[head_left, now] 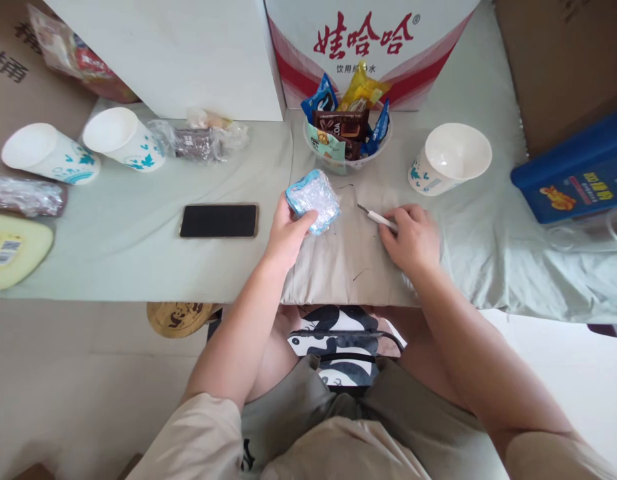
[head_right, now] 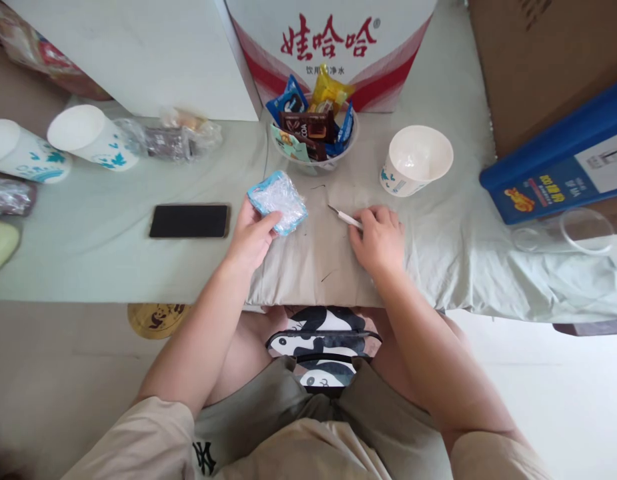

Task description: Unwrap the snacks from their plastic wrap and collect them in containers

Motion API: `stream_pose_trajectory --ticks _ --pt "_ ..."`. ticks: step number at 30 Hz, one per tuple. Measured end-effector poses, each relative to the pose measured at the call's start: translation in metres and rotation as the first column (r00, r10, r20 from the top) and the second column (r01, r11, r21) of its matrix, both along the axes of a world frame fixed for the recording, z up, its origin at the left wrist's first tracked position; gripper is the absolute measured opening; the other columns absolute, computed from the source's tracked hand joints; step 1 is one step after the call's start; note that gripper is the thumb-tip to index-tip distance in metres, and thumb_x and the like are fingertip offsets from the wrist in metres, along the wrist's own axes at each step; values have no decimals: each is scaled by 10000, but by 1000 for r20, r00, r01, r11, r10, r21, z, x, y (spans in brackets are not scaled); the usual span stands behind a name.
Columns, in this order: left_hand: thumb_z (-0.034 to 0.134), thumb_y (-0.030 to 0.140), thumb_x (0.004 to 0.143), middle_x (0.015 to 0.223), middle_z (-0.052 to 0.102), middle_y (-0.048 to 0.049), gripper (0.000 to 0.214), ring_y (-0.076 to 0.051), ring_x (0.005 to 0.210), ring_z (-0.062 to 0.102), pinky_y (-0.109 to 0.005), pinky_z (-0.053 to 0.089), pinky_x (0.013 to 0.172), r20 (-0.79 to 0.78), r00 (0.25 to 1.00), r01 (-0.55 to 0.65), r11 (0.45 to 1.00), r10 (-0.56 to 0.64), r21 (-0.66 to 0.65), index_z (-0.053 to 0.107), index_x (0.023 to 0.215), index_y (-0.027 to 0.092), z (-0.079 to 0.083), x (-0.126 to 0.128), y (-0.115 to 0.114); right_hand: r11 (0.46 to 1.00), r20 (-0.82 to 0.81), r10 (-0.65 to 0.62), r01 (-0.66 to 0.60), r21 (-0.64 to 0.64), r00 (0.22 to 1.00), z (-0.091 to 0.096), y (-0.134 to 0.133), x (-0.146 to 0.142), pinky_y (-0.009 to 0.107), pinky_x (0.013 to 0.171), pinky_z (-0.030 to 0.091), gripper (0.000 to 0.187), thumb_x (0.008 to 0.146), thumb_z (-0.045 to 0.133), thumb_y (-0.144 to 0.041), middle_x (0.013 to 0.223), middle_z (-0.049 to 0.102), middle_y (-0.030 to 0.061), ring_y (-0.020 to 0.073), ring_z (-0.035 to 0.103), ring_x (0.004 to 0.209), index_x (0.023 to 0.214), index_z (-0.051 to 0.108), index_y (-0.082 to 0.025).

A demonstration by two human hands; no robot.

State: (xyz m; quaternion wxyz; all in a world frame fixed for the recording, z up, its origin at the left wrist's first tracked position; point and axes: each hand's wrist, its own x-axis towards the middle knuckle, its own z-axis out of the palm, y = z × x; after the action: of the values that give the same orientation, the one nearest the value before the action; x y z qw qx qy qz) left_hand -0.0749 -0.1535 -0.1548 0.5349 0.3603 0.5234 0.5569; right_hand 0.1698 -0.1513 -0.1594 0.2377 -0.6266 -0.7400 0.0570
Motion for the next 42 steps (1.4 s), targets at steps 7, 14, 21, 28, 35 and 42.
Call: stream_pose_trajectory --ticks 7,14,21,28,35,42 --pt "745 321 799 1121 675 -50 451 -224 1056 674 -384 570 924 -207 978 18 994 4 107 553 1201 252 -7 -4 1 969 -406 237 -244 37 883 10 -6 -28 353 728 507 320 1013 440 -418 910 689 75 214 647 793 1022 699 -230" --pt "767 415 812 1117 666 -61 496 -220 1019 686 -395 565 936 -340 939 130 965 -46 229 529 1207 234 -11 3 -1 959 -569 115 -241 -151 814 11 -6 -61 317 683 492 273 1009 447 -432 771 704 19 185 647 667 1074 625 -235" --pt "784 545 788 1177 681 -47 556 -233 1115 679 -364 576 924 -123 977 -133 948 174 291 539 1231 316 0 -33 3 948 -410 151 -249 -196 899 13 -5 -63 321 659 461 245 963 474 -417 825 738 42 206 651 686 1030 640 -251" --pt "834 449 732 1174 691 -56 570 -243 1111 671 -367 575 917 -126 992 -16 992 32 127 567 1206 277 8 -28 -22 993 -245 28 -56 -107 969 6 10 -37 359 656 461 294 946 491 -422 910 747 92 241 642 720 1096 648 -223" --pt "785 407 796 1106 678 -75 420 -212 1017 669 -328 553 863 -295 924 287 951 -243 116 604 1132 231 12 11 -28 998 -173 53 -44 53 983 5 16 -28 444 821 518 284 947 487 -369 1068 706 133 285 654 938 1130 640 -215" --pt "626 550 922 623 526 22 352 -111 523 503 -249 381 513 -338 937 -52 990 93 128 602 802 220 14 -8 -15 939 -218 302 -250 238 928 15 3 -31 490 970 513 301 940 490 -375 1111 676 156 306 642 1076 1157 613 -206"
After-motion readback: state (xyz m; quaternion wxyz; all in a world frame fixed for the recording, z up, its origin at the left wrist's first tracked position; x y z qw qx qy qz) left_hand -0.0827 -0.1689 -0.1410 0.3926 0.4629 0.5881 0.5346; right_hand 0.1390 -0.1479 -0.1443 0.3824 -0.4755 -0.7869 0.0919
